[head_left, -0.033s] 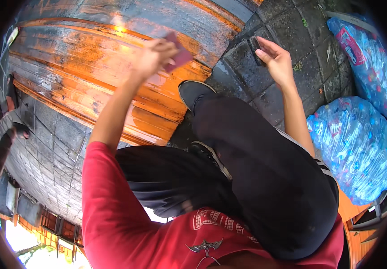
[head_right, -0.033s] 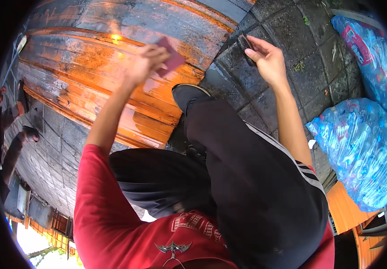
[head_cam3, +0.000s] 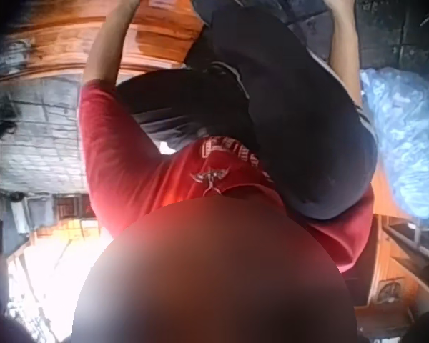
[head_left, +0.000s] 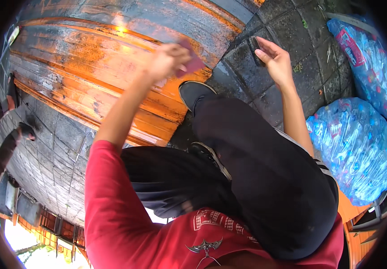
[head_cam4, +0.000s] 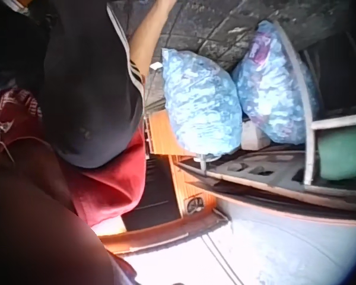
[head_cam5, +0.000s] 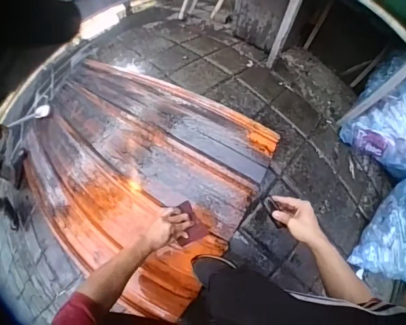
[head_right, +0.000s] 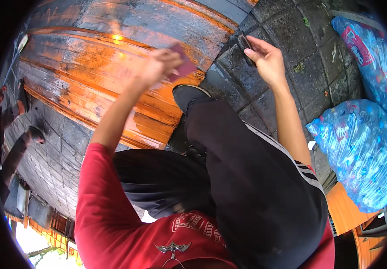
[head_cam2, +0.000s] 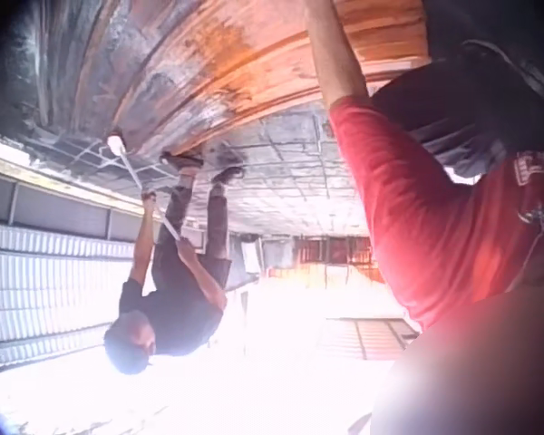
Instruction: Sanding a wooden tabletop outdoors using a sanding pad and water.
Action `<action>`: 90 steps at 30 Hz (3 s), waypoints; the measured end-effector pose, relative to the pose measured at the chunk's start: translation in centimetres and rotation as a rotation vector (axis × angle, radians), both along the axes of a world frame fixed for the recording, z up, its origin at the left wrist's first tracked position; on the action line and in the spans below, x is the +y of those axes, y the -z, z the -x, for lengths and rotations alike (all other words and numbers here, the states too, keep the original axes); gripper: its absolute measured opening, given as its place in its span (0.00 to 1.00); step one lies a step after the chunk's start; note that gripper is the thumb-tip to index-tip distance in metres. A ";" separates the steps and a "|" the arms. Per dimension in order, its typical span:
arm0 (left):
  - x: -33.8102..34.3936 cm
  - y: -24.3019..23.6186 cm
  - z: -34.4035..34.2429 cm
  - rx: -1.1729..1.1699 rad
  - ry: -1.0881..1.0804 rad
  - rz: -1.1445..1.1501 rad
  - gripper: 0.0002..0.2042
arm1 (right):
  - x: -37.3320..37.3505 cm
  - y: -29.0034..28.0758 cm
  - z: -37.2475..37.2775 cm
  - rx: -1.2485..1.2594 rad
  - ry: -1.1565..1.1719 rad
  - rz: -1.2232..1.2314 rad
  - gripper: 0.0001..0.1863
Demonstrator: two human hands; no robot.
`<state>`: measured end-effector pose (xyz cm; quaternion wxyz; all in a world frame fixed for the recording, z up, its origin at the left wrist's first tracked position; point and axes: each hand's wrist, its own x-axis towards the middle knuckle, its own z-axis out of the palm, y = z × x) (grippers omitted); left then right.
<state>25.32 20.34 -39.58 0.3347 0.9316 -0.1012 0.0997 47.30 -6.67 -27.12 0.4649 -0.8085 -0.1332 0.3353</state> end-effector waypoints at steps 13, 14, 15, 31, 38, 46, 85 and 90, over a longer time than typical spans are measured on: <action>0.5 -1.8 0.1 0.102 -0.230 0.092 0.11 | 1.4 0.2 1.1 0.085 0.020 -0.056 0.23; 0.3 -1.9 -0.4 0.098 -0.242 0.096 0.10 | 1.3 -0.1 0.8 0.053 -0.007 -0.072 0.23; -1.4 -1.2 -0.8 0.152 -0.174 0.109 0.09 | 1.0 0.3 0.6 0.086 0.005 -0.100 0.23; -3.8 -2.8 -0.9 0.315 -0.105 0.130 0.20 | -3.2 0.2 1.1 0.106 0.151 -0.067 0.22; 0.0 -2.3 0.4 0.118 -0.113 -0.058 0.21 | -0.2 0.9 1.1 0.108 0.044 -0.061 0.23; 4.3 -3.0 0.9 0.585 -0.521 0.584 0.15 | 0.3 0.5 1.0 0.072 0.042 -0.049 0.23; 6.3 -2.5 1.3 0.292 -0.584 0.052 0.16 | 7.3 10.0 4.2 -0.894 -0.925 0.048 0.29; 5.2 -2.0 0.4 0.269 -0.573 0.060 0.15 | 3.9 10.6 7.4 -0.938 -0.743 0.056 0.33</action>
